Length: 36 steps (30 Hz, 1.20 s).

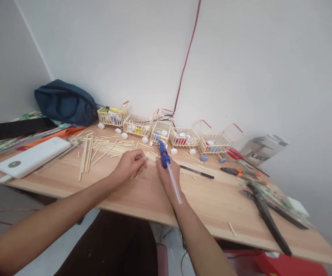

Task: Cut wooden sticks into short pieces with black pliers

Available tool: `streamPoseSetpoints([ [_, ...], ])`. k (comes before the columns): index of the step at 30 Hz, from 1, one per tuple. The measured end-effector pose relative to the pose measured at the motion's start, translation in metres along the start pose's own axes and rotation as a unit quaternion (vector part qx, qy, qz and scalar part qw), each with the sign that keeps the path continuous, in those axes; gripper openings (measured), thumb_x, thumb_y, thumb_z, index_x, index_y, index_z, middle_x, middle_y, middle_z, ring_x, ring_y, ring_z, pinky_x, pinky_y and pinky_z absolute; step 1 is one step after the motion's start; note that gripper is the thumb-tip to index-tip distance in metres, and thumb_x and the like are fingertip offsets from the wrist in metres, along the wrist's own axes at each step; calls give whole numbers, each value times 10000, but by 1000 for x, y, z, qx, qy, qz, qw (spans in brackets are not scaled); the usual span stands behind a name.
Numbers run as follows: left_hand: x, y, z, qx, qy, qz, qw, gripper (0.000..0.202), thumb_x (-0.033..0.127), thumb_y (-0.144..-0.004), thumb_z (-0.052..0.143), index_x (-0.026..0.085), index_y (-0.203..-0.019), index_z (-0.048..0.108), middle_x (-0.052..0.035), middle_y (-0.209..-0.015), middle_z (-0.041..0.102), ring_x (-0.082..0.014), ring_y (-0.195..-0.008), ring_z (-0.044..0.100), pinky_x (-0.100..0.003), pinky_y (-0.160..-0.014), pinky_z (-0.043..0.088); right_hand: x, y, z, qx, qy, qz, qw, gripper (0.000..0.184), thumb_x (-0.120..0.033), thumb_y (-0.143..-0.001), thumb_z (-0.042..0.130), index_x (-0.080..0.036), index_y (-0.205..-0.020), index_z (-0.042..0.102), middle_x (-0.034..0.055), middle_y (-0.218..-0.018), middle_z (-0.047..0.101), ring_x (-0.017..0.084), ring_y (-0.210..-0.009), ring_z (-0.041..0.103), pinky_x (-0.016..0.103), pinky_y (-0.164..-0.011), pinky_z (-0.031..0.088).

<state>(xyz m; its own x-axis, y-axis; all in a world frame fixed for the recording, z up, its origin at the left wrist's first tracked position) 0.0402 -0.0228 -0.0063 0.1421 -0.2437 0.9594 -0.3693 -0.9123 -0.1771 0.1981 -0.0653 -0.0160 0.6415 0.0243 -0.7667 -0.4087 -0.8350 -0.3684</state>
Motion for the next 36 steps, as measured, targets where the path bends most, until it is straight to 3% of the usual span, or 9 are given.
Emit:
streamPoseSetpoints([
  [6, 1, 1, 0, -2, 4, -3, 1000, 208, 252, -819, 536, 163, -632, 516, 48, -449, 524, -64, -339, 441, -166, -362, 321, 1, 0, 1, 2, -2, 3, 1000, 366, -527, -780, 504, -186, -686, 599, 46, -635, 638, 219, -643, 586, 292, -600, 413],
  [12, -3, -3, 0, 1, 8, -10, 1000, 185, 237, -811, 543, 160, -644, 519, 23, -521, 590, -69, -352, 470, -176, -357, 346, 0, 0, 2, -5, -7, 1, 1000, 358, -519, -781, 512, -185, -706, 617, 46, -655, 646, 224, -667, 598, 293, -619, 419],
  [20, -5, -6, 0, 18, 19, -42, 999, 182, 219, -811, 547, 156, -642, 521, 26, -487, 575, -76, -336, 469, -180, -332, 353, -9, 2, 0, -10, -17, 7, 1000, 443, -582, -799, 473, -176, -735, 638, 47, -648, 641, 223, -665, 593, 298, -619, 425],
  [31, -17, -12, 2, 16, 97, -69, 993, 151, 200, -807, 569, 142, -675, 528, -4, -572, 632, -70, -372, 500, -183, -348, 425, -14, 2, -4, -28, -47, 65, 996, 473, -612, -770, 490, -174, -679, 645, 62, -647, 650, 223, -647, 598, 331, -653, 426],
  [36, -13, -12, 0, 15, 134, -77, 988, 144, 200, -806, 596, 132, -700, 527, -8, -594, 643, -66, -368, 494, -194, -361, 444, -9, 1, -3, -24, -48, 65, 996, 495, -622, -779, 496, -168, -708, 681, 67, -686, 674, 223, -664, 609, 327, -643, 424],
])
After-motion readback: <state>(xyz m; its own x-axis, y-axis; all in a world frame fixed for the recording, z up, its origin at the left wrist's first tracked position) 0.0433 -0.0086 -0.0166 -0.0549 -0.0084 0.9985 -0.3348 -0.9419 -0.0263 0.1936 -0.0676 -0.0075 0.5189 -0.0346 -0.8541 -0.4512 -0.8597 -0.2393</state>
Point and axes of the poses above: each hand's wrist, its own y-axis away from the middle knuckle, its own z-axis out of the palm, x = y × z, the point moved 3 cm from there along -y, towards the middle knuckle
